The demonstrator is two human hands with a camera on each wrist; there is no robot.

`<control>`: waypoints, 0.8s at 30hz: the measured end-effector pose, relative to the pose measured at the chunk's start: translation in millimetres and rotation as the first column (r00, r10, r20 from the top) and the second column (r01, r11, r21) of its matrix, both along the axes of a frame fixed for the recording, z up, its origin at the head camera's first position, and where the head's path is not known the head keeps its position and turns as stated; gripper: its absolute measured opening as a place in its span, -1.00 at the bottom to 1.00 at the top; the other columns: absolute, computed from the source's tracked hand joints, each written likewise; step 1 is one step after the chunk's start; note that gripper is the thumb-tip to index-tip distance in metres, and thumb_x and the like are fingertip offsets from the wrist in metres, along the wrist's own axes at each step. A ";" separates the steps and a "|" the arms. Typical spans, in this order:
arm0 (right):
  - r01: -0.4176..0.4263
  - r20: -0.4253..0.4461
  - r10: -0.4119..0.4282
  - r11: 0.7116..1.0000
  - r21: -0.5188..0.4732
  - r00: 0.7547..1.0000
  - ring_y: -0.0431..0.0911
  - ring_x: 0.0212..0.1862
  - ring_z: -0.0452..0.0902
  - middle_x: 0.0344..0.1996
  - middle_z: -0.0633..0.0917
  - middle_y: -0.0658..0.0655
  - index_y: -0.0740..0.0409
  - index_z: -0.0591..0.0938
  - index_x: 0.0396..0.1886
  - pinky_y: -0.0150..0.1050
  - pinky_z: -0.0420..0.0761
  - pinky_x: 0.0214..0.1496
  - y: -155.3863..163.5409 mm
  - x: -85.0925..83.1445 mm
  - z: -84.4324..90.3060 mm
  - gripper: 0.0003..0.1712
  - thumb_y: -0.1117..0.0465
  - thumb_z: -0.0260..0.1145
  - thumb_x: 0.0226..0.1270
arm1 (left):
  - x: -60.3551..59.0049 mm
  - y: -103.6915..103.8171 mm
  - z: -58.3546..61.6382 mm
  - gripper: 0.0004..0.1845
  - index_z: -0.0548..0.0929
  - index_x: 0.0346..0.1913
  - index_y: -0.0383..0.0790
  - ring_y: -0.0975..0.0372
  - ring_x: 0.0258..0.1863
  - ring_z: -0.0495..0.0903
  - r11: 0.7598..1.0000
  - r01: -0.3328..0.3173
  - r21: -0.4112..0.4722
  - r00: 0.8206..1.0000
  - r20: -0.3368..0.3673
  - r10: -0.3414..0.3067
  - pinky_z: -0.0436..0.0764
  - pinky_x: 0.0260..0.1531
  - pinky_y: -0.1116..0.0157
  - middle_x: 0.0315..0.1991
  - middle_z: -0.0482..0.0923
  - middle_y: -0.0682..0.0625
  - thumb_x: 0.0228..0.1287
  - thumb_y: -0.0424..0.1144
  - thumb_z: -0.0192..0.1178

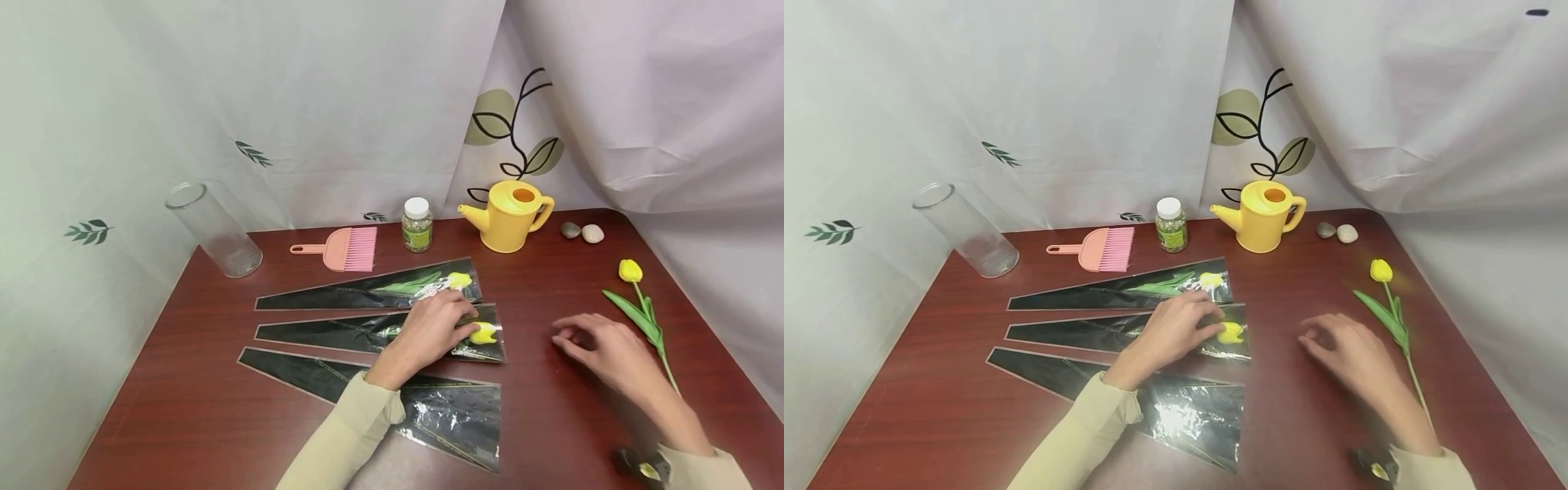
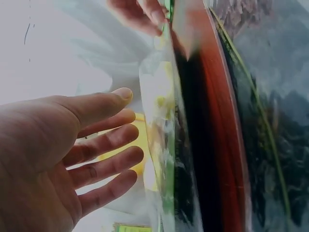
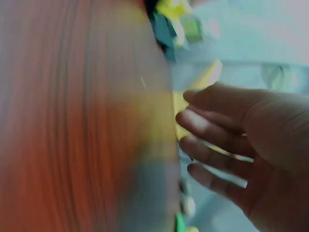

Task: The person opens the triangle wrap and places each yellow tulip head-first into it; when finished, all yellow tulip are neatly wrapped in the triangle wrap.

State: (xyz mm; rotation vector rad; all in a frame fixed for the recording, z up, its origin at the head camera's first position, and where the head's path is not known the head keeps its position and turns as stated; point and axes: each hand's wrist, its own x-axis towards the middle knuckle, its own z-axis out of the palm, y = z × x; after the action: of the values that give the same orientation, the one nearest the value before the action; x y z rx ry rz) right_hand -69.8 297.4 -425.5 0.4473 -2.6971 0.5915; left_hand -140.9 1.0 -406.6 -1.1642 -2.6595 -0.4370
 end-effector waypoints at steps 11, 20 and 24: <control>0.518 0.211 -0.517 0.854 0.055 0.829 -0.10 -0.54 0.43 -0.41 0.69 0.12 0.21 0.67 -0.16 -0.22 0.28 -0.56 64.8 54.5 10.0 -0.71 0.12 0.41 0.22 | 32.3 -0.1 16.1 -0.85 0.78 -0.22 0.08 0.41 -0.28 0.54 0.991 0.134 -0.007 0.991 0.005 -0.134 0.54 -0.35 0.44 -0.30 0.55 0.26 0.28 0.01 0.32; 0.588 0.347 -0.587 0.801 0.114 0.732 0.26 -0.31 0.54 -0.34 0.70 0.27 0.40 0.62 -0.13 0.08 0.37 -0.40 81.7 58.3 -0.2 -0.54 0.05 0.41 0.24 | 70.6 -7.9 -5.1 -0.80 0.74 -0.30 0.09 0.43 -0.44 0.46 0.947 0.267 -0.176 0.963 0.009 -0.270 0.49 -0.46 0.47 -0.43 0.45 0.26 0.16 0.10 0.37; 0.596 0.344 -0.598 0.793 0.123 0.724 0.19 -0.41 0.53 -0.40 0.69 0.26 0.37 0.65 -0.21 0.02 0.36 -0.47 85.8 57.8 -1.9 -0.62 0.10 0.43 0.21 | 76.4 -9.1 -15.3 -0.72 0.76 -0.22 0.11 0.41 -0.39 0.46 0.946 0.265 -0.188 0.963 0.007 -0.269 0.46 -0.43 0.51 -0.38 0.46 0.25 0.07 0.13 0.43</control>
State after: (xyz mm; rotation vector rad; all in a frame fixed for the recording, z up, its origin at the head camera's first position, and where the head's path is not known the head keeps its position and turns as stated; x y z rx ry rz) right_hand -12.1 383.3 -427.4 -0.6018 -2.9395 0.5051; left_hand -64.5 -8.1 -421.9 -1.5872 -2.5792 -0.2176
